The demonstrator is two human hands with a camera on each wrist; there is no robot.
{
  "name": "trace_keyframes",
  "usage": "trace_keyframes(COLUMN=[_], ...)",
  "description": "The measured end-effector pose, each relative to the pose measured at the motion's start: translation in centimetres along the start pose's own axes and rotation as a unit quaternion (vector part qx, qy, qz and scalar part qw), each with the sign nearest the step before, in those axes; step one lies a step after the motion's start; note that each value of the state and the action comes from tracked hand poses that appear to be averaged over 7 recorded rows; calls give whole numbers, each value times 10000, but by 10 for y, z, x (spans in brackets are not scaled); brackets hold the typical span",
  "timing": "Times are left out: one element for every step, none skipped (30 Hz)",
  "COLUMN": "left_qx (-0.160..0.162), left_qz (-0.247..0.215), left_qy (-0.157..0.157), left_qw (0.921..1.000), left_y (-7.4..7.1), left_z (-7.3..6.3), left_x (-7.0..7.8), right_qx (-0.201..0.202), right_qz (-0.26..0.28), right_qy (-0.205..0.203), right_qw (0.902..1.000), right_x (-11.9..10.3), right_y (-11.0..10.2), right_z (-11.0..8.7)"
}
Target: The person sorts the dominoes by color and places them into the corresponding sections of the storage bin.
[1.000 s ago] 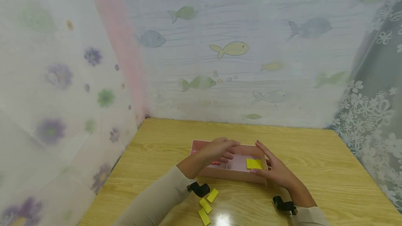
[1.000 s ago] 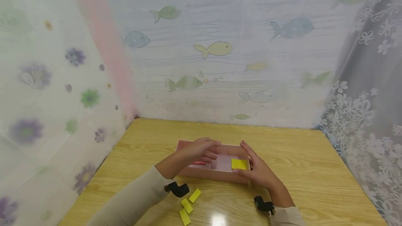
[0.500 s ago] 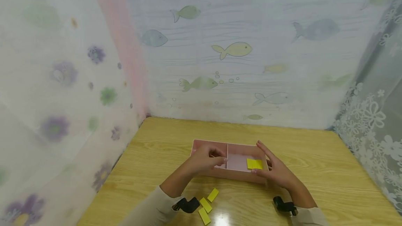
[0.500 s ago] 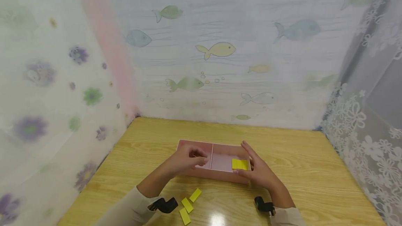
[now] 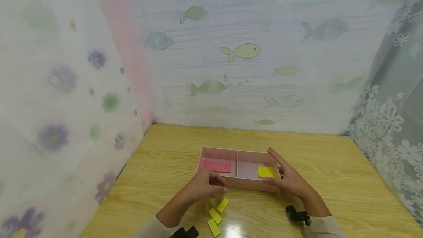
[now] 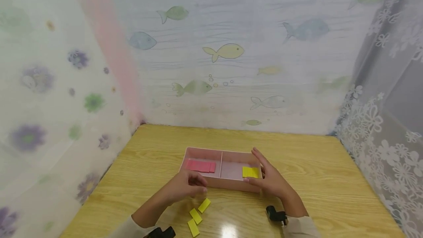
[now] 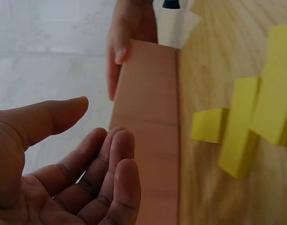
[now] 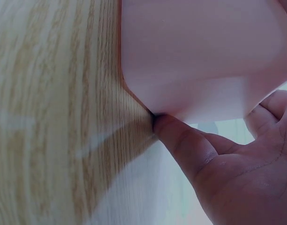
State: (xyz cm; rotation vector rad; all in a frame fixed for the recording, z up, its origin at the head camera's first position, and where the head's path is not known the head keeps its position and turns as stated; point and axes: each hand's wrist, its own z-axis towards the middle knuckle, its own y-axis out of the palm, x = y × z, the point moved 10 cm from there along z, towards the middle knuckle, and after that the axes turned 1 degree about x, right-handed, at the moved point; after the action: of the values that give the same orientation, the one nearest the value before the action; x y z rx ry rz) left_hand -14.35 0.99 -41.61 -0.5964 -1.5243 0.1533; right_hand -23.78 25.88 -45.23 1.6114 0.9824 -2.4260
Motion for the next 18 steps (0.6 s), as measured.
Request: trace_keyframes(left_qx=[-12, -4, -4, 2, 7, 10, 21, 36, 52, 75, 96, 121, 153, 176, 191, 203, 208, 212], left_qz=[0, 40, 58, 111, 164, 215, 291, 376, 451, 524, 582, 658, 727, 781, 838, 877, 930, 961], left_qy=[-21, -43, -64, -93, -109, -120, -144, -164, -170, -166, -164, -157, -159, -162, -159, -161, -187, -201], left_qw=[10000, 10000, 10000, 9999, 9998, 9997, 9995, 9992, 9988, 9985, 9981, 9976, 9971, 9967, 9962, 9958, 9953, 9949], left_y=[2, 3, 4, 4, 5, 6, 6, 7, 7, 8, 9, 10, 10, 11, 11, 12, 12, 13], left_z=[-1, -1, -2, -2, -1, -1, -1, -1, 0, 1, 1, 2, 2, 2, 2, 3, 2, 2], left_x=[-4, -7, -11, -15, -18, -21, -24, -27, -29, -31, -32, -33, -34, -35, -35, -35, -36, -36], right_qx=[-1, 8, 11, 13, 12, 19, 25, 30, 32, 29, 33, 37, 41, 39, 32, 29, 26, 19], right_qz=[-8, 5, 9, 8, 5, 7, 1, -11, -25, -37, -53, -67, -72, -74, -73, -71, -64, -55], right_qy=[-9, 20, 37, 57, 69, 74, 77, 77, 66, 55, 38, 28, 21, 20, 22, 26, 38, 51], right_qw=[10000, 10000, 10000, 10000, 10000, 10000, 10000, 10000, 10000, 10000, 10000, 10000, 10000, 10000, 10000, 10000, 10000, 10000], right_x=[0, 0, 0, 1, 1, 2, 2, 2, 2, 2, 2, 1, 1, 1, 1, 0, 0, 0], right_y=[0, 0, 0, 0, 0, 0, -1, -1, -1, -1, -1, -1, -1, -1, -1, -1, -1, 0], right_z=[0, 0, 0, 0, 0, 0, 0, 0, 0, 0, 0, 0, 0, 0, 0, 0, 0, -1])
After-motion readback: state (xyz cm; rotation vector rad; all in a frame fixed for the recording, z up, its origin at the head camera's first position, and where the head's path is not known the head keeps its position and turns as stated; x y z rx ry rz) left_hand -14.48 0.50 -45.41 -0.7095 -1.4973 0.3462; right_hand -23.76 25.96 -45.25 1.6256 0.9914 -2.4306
